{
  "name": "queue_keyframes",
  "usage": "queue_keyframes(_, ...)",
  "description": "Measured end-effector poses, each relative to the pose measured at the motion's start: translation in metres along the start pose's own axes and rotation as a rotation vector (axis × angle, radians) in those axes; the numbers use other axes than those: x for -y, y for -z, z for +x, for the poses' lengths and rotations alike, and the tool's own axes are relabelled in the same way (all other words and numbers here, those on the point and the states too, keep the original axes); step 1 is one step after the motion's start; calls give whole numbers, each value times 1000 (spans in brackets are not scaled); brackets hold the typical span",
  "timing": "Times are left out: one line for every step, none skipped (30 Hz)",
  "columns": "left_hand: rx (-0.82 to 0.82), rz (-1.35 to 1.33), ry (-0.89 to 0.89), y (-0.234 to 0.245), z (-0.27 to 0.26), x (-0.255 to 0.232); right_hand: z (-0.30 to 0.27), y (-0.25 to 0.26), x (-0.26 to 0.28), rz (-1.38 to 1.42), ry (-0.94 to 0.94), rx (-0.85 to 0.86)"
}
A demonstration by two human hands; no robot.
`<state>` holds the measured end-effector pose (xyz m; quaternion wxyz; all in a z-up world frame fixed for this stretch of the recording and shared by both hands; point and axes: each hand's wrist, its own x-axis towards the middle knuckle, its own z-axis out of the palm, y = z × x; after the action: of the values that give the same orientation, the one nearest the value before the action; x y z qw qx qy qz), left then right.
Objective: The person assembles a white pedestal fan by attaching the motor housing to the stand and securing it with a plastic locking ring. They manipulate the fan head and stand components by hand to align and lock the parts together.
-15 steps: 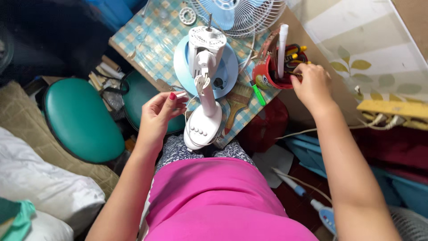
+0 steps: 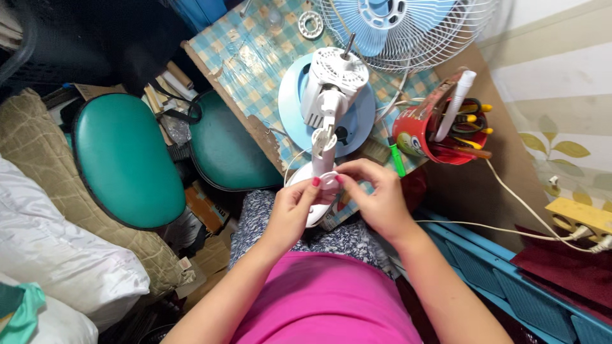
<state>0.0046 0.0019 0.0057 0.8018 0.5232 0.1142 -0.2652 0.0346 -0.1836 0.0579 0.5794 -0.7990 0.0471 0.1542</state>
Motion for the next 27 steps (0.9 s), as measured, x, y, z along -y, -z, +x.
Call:
queue_keyframes(-10, 158, -24, 0, -1, -10, 4, 4, -6, 65, -18, 15)
queue_keyframes(-18, 320, -53, 2, -2, -23, 11, 6, -11, 132, -30, 28)
queue_keyframes(-26, 481, -82, 3, -1, -36, 17, 9, -17, 211, -61, 16)
queue_keyframes(-46, 484, -72, 3, 0, -48, 22, 11, -21, 291, -101, 6)
queue_keyframes(-65, 486, -62, 3, 3, -58, 26, 12, -25, 370, -141, -5)
queue_keyframes(-83, 492, -59, 3, 8, -67, 31, 12, -29, 398, -114, 2)
queue_keyframes(-112, 532, -130, 3, 12, -75, 36, 13, -31, 425, -87, 10)
queue_keyframes(-135, 566, -191, 3, 14, -81, 36, 12, -32, 450, -71, 14)
queue_keyframes(-159, 600, -252, 3, 16, -85, 32, 12, -30, 442, -9, 50)
queue_keyframes(-128, 691, -392, 4, 19, -90, 29, 14, -24, 434, 63, 94)
queue_keyframes(-95, 781, -532, 6, 20, -93, 27, 16, -19, 426, 135, 137)
queue_keyframes(-55, 868, -662, 8, 20, -94, 24, 16, -13, 379, 164, 139)
queue_keyframes(-19, 859, -709, 11, 20, -94, 21, 17, -8, 332, 193, 140)
queue_keyframes(18, 851, -759, 14, 21, -93, 20, 17, -4, 286, 224, 142)
queue_keyframes(55, 841, -808, 16, 21, -92, 19, 17, -1, 261, 216, 137)
queue_keyframes(66, 851, -829, 18, 23, -90, 20, 19, 1, 233, 214, 130)
queue_keyframes(77, 860, -851, 19, 24, -89, 20, 19, 2, 205, 212, 124)
queue_keyframes(81, 874, -875, 20, 24, -88, 21, 19, 2, 260, 163, 119)
queue_keyframes(83, 885, -873, 20, 24, -87, 20, 19, 2, 315, 114, 113)
queue_keyframes(84, 897, -870, 20, 23, -85, 19, 17, 1, 370, 65, 108)
queue_keyframes(85, 910, -868, 20, 22, -83, 17, 14, -1, 374, 58, 92)
queue_keyframes(94, 912, -864, 20, 22, -81, 14, 9, -4, 378, 53, 73)
queue_keyframes(102, 915, -859, 20, 21, -79, 11, 5, -6, 381, 48, 54)
queue_keyframes(112, 915, -854, 19, 21, -77, 6, -1, -9, 384, 45, 26)
queue_keyframes(110, 918, -852, 19, 20, -74, 1, -8, -11, 387, 42, -3)
queue_keyframes(109, 921, -851, 18, 20, -72, -3, -14, -13, 390, 40, -32)
queue_keyframes(108, 923, -849, 18, 20, -69, -6, -19, -15, 444, 13, -46)
